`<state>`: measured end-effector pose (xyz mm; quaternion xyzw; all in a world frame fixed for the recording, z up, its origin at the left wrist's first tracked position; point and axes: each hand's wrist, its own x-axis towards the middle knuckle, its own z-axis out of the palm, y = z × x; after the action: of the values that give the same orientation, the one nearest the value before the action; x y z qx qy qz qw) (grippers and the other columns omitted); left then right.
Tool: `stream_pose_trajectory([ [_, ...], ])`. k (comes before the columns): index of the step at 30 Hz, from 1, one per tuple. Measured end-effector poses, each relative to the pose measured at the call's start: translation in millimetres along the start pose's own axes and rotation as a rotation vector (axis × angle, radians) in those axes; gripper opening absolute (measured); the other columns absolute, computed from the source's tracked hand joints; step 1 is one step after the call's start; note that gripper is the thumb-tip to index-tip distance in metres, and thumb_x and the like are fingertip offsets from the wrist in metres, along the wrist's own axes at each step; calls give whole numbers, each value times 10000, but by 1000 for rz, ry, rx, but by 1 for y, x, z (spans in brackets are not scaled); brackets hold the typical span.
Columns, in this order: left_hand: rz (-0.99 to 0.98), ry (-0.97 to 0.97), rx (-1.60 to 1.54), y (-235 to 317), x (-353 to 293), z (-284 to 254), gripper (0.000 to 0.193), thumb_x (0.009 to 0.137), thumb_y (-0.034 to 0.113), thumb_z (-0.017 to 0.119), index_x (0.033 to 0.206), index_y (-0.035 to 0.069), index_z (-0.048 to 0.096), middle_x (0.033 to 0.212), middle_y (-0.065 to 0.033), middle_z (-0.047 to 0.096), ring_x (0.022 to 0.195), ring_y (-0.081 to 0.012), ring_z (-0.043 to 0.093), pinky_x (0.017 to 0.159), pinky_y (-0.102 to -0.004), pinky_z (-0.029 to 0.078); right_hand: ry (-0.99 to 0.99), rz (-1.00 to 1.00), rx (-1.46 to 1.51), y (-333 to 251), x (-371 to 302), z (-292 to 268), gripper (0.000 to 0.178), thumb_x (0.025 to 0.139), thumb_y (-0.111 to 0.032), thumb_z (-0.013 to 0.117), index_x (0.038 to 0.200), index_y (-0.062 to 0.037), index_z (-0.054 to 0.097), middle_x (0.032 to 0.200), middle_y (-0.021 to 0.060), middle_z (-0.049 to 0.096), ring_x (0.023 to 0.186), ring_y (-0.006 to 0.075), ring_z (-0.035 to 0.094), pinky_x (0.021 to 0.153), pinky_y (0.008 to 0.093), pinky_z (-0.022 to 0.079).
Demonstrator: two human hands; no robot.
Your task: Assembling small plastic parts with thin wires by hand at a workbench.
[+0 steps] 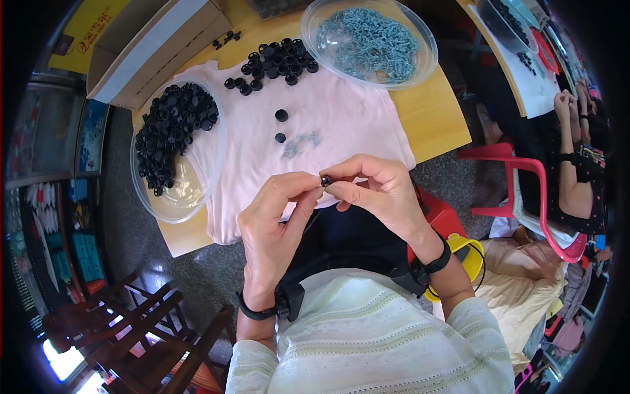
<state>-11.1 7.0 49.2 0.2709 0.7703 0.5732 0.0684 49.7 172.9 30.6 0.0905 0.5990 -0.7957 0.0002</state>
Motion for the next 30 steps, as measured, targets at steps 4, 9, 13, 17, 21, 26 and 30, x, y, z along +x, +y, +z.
stream_pose_trajectory([
  [4,-135,89,153,-9,16,-5,144,863,-14,616,1000,4,656,901,-88,656,760,-131,639,673,-244,501,30,27,58,4,8,-7,207,878,-65,650,1066,23,646,946,53,666,754,79,626,647,206,533],
  [9,-123,69,486,-18,43,-12,168,870,39,617,1031,15,654,908,-95,649,773,-142,618,669,-267,484,47,160,388,8,21,-19,239,883,-123,660,1084,3,629,911,49,651,727,89,624,611,220,544],
  [13,-110,107,423,-19,57,-10,176,867,47,620,1036,12,652,927,-101,648,760,-144,610,664,-269,485,50,178,428,7,24,-24,245,882,-131,662,1084,4,628,906,48,651,743,88,625,587,224,546],
  [17,-142,47,423,-18,71,-6,196,846,53,646,1034,-2,649,928,-94,634,737,-140,596,659,-257,483,39,179,440,8,25,-23,244,879,-132,665,1080,4,632,890,48,650,736,85,625,573,220,544],
  [21,-142,39,392,-30,75,-4,195,823,44,670,1009,-10,648,909,-89,615,723,-133,586,652,-248,481,11,208,430,6,24,-24,236,878,-127,666,1069,8,636,877,47,648,706,81,619,563,212,538],
  [26,-126,63,307,-28,70,-4,208,839,18,655,1038,-26,614,968,-84,631,769,-128,600,715,-259,496,24,149,405,5,21,-21,211,876,-101,662,1057,5,640,905,50,648,713,88,622,601,215,535],
  [30,-150,63,-257,-26,47,2,237,834,-61,633,1062,-34,577,1072,-113,645,901,-148,651,809,-257,509,92,-6,213,-6,10,-12,194,868,-39,648,1057,6,637,991,74,647,815,93,629,682,227,539],
])
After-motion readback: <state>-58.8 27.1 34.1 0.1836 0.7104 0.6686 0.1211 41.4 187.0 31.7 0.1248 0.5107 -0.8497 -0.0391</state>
